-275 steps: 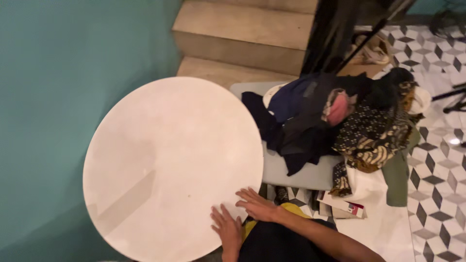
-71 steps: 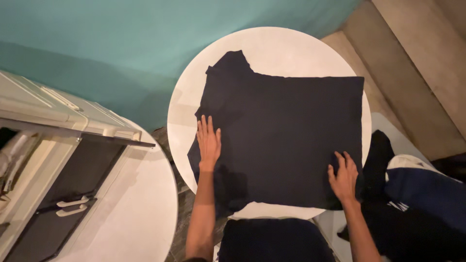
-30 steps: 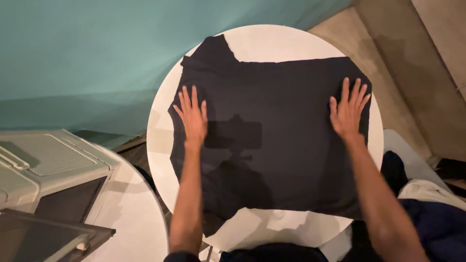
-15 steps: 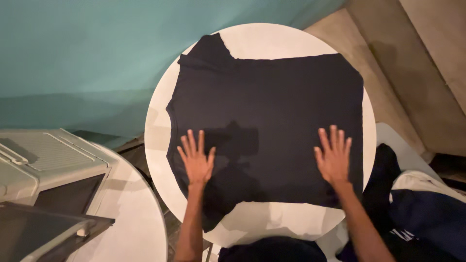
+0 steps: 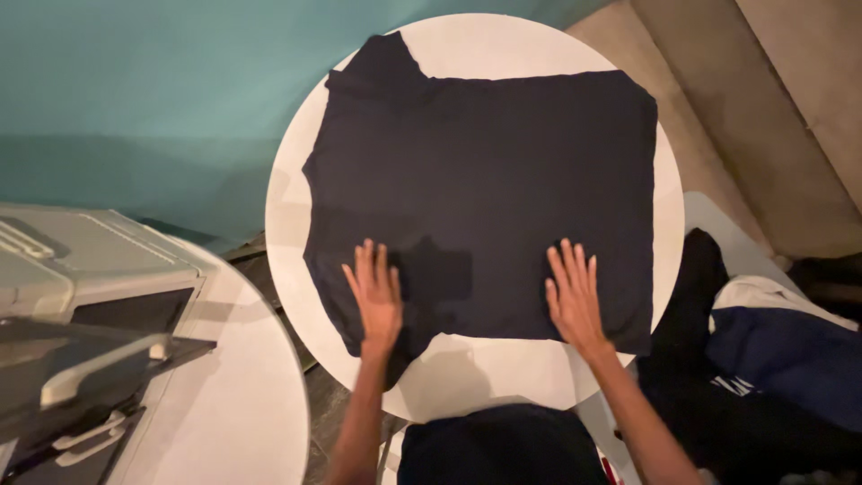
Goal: The person picks up a shirt from a pile, spreads it out on a table, and performs several folds by hand before placing the folded garment into a storage cabinet.
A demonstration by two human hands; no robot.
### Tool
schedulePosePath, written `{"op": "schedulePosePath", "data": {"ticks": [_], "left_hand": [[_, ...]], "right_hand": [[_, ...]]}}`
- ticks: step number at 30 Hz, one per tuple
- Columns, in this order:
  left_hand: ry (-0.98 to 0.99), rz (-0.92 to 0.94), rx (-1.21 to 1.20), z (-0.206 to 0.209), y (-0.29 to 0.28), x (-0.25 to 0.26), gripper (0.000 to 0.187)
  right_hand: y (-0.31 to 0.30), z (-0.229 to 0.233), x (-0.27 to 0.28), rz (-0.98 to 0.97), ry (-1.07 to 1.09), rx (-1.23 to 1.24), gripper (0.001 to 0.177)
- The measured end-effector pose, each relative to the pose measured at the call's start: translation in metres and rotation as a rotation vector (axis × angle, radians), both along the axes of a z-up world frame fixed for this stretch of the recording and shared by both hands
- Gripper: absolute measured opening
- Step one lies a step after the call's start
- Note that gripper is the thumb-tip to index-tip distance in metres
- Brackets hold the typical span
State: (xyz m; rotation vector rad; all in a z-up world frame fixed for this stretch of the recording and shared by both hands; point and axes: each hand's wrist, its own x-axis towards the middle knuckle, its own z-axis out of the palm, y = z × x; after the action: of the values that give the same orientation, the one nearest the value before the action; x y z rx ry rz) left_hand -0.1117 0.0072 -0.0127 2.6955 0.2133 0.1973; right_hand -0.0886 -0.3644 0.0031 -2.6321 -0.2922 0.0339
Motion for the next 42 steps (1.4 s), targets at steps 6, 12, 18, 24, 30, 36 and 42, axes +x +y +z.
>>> {"op": "schedulePosePath", "data": {"ticks": [6, 12, 18, 24, 30, 36, 42], "left_hand": [[0.158, 0.05, 0.143, 0.016, 0.006, -0.041, 0.07], [0.175, -0.006, 0.166, 0.027, 0.015, -0.037, 0.074], [-0.09, 0.263, -0.195, 0.053, 0.021, -0.078, 0.056], [-0.045, 0.597, -0.283, 0.02, 0.03, -0.15, 0.063], [-0.09, 0.635, -0.915, -0.028, 0.039, -0.185, 0.057], [0.305, 0.521, -1.295, -0.011, 0.036, -0.201, 0.031], [-0.13, 0.632, -1.136, 0.016, 0.021, -0.208, 0.032]], "right_hand": [[-0.026, -0.009, -0.023, -0.056, 0.06, -0.31, 0.066], [-0.063, -0.006, -0.03, -0.19, 0.107, -0.31, 0.07], [-0.074, 0.012, -0.063, -0.355, -0.042, 0.047, 0.061], [-0.099, -0.007, -0.118, -0.664, 0.011, 0.119, 0.06], [-0.123, -0.026, -0.122, -0.714, -0.032, 0.193, 0.054], [-0.142, -0.017, -0.099, -0.873, 0.349, 0.422, 0.045], [-0.156, 0.005, -0.103, -0.844, 0.363, 1.172, 0.023]]}}
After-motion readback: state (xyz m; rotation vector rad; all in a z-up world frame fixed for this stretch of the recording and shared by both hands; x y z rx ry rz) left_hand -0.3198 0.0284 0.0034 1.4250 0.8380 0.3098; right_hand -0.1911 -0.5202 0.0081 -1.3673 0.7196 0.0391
